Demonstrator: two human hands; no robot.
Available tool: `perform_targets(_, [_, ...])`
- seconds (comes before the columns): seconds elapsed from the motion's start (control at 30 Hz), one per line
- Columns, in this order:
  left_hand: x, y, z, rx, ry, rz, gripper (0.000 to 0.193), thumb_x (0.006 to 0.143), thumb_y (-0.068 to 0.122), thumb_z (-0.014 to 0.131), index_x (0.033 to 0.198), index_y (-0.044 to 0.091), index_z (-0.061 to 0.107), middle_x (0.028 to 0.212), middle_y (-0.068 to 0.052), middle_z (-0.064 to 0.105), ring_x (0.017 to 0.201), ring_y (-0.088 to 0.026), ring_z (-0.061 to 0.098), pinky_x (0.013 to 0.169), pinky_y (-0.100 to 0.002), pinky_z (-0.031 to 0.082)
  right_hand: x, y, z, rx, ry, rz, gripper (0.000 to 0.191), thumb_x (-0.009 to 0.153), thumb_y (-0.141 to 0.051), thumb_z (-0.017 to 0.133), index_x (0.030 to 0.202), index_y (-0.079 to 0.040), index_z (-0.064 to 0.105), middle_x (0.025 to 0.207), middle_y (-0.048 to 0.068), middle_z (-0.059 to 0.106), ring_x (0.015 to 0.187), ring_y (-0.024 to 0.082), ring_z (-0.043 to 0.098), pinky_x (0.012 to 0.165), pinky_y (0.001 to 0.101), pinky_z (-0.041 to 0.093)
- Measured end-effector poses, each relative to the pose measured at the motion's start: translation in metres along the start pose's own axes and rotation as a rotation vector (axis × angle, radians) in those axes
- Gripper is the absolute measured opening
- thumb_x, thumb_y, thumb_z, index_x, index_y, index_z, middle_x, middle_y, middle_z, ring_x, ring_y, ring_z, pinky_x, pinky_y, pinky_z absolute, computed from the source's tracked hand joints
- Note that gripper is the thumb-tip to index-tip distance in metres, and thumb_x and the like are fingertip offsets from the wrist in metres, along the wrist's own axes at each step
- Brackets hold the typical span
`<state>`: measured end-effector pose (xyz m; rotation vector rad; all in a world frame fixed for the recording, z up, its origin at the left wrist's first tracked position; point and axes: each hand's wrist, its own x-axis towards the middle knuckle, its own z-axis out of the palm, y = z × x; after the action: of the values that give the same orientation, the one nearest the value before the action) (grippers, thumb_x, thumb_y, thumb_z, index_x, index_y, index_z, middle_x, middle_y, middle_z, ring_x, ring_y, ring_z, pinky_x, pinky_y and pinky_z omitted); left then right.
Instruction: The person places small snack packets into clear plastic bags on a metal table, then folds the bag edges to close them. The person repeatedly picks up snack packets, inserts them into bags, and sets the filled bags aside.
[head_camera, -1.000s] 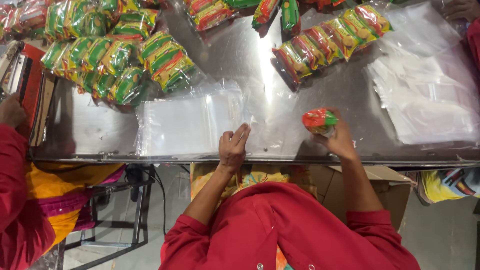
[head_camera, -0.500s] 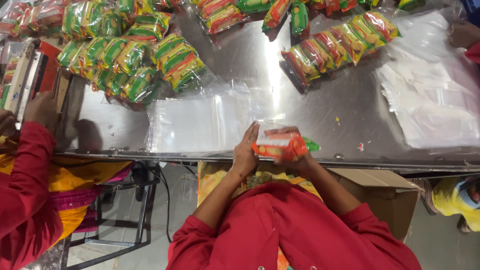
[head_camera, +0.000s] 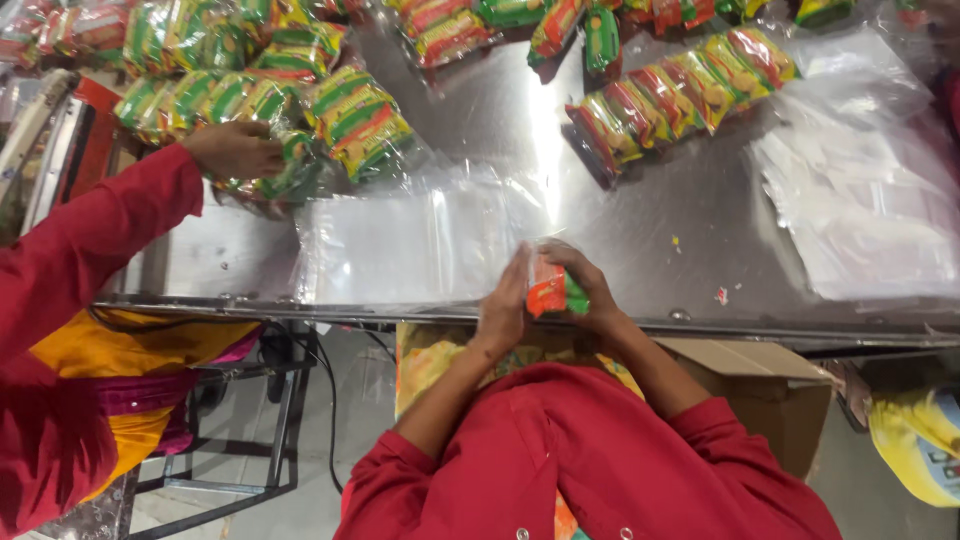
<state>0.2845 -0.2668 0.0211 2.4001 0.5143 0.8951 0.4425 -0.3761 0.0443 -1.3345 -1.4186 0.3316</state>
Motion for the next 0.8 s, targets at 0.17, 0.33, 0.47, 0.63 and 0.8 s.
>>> perform_targets(0.17, [-0.004,0.008,0.002,-0.101,-0.118,-0.083,0.097,0.069,-0.006,0.072,0.157,0.004,0.032,0.165,-0.017,0.035,0.132,-0.034,0.058,0.085,-0.041,0.057,0.006,0.001,-0.001,-0.413,-0.086,0.111,0.072,0.069,-0.018,0.089,0.133,-0.010,0.057,0.133,0.017,0.064,0.126,0.038,0.062,0.104,0.0449,0.052])
perform_targets(0.33, [-0.011,0.013,0.000,-0.099,-0.001,0.024,0.097,0.071,-0.004,0.073,0.159,0.005,0.034,0.164,-0.015,0.039,0.140,-0.036,0.054,0.097,-0.041,0.058,0.007,-0.001,-0.005,-0.381,-0.125,-0.059,0.075,0.069,-0.020,0.084,0.136,-0.003,0.054,0.144,0.027,0.054,0.134,0.046,0.051,0.110,0.0479,0.044])
perform_targets(0.47, [-0.011,0.011,-0.007,-0.124,0.004,0.056,0.096,0.074,0.000,0.077,0.158,0.005,0.033,0.161,-0.018,0.041,0.140,-0.037,0.052,0.100,-0.043,0.056,0.009,-0.004,-0.012,-0.061,-0.248,-0.040,0.070,0.080,-0.022,0.083,0.141,-0.006,0.054,0.147,0.020,0.058,0.139,0.038,0.056,0.118,0.0441,0.044])
perform_targets(0.63, [-0.014,0.011,-0.014,-0.155,0.002,0.014,0.092,0.073,0.000,0.075,0.157,0.001,0.036,0.160,-0.020,0.043,0.137,-0.037,0.055,0.100,-0.042,0.056,0.009,0.003,-0.004,-0.048,-0.112,-0.169,0.074,0.071,-0.025,0.089,0.133,-0.005,0.055,0.138,0.020,0.060,0.135,0.041,0.054,0.115,0.0468,0.042])
perform_targets(0.8, [-0.020,0.019,-0.015,0.079,-0.065,0.026,0.083,0.077,-0.004,0.072,0.156,-0.001,0.044,0.163,-0.022,0.045,0.109,-0.031,0.069,0.090,-0.041,0.058,0.013,0.012,0.014,-0.531,-0.088,-0.005,0.055,0.079,-0.032,0.089,0.118,-0.009,0.058,0.121,0.016,0.064,0.118,0.036,0.065,0.100,0.0440,0.055])
